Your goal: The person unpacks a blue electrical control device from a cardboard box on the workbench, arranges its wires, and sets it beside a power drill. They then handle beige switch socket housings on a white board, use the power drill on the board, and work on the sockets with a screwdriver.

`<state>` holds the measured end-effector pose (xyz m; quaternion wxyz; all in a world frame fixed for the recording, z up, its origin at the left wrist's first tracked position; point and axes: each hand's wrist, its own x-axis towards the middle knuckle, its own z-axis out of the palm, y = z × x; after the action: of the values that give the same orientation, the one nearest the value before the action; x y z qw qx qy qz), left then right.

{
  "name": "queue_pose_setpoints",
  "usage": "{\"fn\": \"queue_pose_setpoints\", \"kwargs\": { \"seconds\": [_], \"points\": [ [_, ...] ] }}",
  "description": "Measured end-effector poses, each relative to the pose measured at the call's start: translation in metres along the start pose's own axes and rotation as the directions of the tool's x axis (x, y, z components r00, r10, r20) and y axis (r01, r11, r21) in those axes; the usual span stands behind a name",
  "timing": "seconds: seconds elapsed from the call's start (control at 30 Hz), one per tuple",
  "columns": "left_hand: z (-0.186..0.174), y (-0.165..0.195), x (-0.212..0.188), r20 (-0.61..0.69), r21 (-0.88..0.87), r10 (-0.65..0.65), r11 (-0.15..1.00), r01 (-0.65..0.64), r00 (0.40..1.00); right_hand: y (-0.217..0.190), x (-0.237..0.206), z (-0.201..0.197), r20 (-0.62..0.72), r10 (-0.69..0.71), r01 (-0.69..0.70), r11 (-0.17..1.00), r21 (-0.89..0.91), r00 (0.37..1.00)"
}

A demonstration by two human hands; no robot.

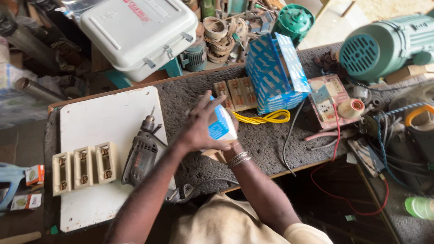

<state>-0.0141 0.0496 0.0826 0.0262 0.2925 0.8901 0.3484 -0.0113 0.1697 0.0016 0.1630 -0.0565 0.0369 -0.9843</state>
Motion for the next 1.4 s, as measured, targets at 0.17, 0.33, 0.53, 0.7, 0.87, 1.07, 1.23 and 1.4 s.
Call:
{"fn": "queue_pose_setpoints", "kwargs": {
  "seconds": [0.17, 0.33, 0.53, 0.7, 0.87, 1.07, 1.23, 1.4],
  "points": [
    [-0.016, -0.013, 0.013, 0.246, 0.042, -0.186, 0.983, 0.181, 0.951, 0.008, -0.003, 0.001, -0.226, 0.041, -0.060, 0.995, -0.079, 0.973],
    [-0.025, -0.003, 0.025, 0.180, 0.053, -0.285, 0.959, 0.280, 0.942, 0.025, 0.014, 0.015, 0.164, -0.021, 0.028, 0.999, -0.041, 0.986],
    [-0.026, 0.033, 0.037, 0.242, 0.295, -0.398, 0.899, 0.323, 0.885, 0.029, 0.028, 0.020, 0.265, -0.026, 0.043, 0.997, -0.058, 0.964],
    [-0.022, 0.046, 0.034, 0.273, 0.379, -0.422, 0.873, 0.306, 0.865, 0.023, 0.025, 0.014, 0.205, 0.022, -0.009, 0.998, -0.063, 0.978],
    [-0.016, 0.048, 0.033, 0.236, 0.396, -0.370, 0.881, 0.259, 0.899, 0.021, 0.023, 0.008, 0.168, 0.033, -0.023, 0.998, -0.063, 0.985],
    [-0.012, 0.043, 0.030, 0.244, 0.422, -0.375, 0.872, 0.250, 0.894, 0.016, 0.014, -0.005, 0.095, 0.052, -0.046, 0.997, -0.063, 0.994],
    [-0.008, 0.039, 0.026, 0.207, 0.402, -0.328, 0.888, 0.225, 0.922, 0.013, -0.008, -0.019, -0.052, 0.067, -0.071, 0.996, -0.060, 0.996],
    [-0.007, 0.039, 0.023, 0.206, 0.359, -0.323, 0.903, 0.236, 0.924, 0.006, -0.020, -0.026, -0.158, 0.071, -0.085, 0.993, -0.087, 0.985]
  ]
}}
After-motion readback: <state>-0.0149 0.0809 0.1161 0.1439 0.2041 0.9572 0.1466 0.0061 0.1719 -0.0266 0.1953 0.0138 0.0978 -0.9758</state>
